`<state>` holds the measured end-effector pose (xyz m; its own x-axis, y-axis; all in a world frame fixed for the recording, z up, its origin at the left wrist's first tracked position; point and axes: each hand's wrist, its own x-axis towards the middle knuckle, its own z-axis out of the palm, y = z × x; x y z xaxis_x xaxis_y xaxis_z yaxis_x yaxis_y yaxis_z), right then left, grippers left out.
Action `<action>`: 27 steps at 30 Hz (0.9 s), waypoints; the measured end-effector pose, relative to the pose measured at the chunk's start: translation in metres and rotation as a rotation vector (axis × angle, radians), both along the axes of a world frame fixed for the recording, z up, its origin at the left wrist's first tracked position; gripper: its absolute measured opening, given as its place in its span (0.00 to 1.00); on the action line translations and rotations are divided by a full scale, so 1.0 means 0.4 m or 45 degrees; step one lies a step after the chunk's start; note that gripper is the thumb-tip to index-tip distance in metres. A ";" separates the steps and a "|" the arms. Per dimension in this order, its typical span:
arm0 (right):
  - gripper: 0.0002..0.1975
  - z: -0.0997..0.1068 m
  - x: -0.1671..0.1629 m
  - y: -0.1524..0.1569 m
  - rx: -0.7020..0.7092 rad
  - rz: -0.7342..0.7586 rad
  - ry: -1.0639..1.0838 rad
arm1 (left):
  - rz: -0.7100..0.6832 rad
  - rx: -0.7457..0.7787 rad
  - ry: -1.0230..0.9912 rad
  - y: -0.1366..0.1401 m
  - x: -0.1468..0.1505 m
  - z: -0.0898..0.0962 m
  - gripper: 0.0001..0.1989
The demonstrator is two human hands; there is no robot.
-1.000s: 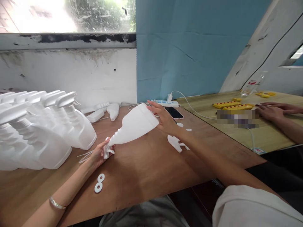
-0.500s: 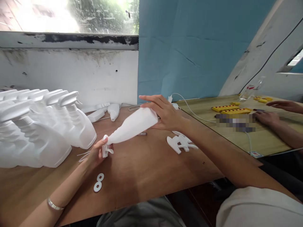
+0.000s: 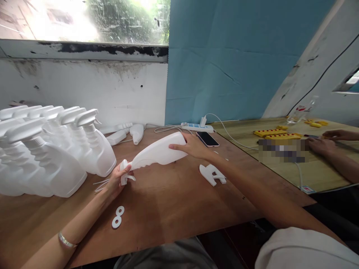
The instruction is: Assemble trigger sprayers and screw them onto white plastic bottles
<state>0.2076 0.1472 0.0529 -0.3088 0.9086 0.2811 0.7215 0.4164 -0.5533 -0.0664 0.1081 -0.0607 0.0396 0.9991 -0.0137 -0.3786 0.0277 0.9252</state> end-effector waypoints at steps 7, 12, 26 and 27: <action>0.19 -0.031 0.007 0.017 -0.357 -0.026 0.113 | 0.030 0.004 0.023 -0.005 0.001 0.006 0.19; 0.23 -0.034 0.008 0.010 -0.503 -0.015 0.176 | 0.013 0.052 0.054 -0.016 0.005 0.006 0.16; 0.19 -0.081 0.045 0.020 -0.581 0.050 0.363 | 0.077 0.027 0.184 -0.013 0.023 0.021 0.19; 0.19 -0.082 0.044 0.019 -0.521 0.029 0.348 | 0.064 0.011 0.169 -0.011 0.023 0.020 0.19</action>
<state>0.2254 0.1547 0.0200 -0.2944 0.9554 -0.0243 0.5202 0.1389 -0.8427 -0.0573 0.1037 -0.0529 -0.0125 0.9999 -0.0071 -0.2537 0.0037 0.9673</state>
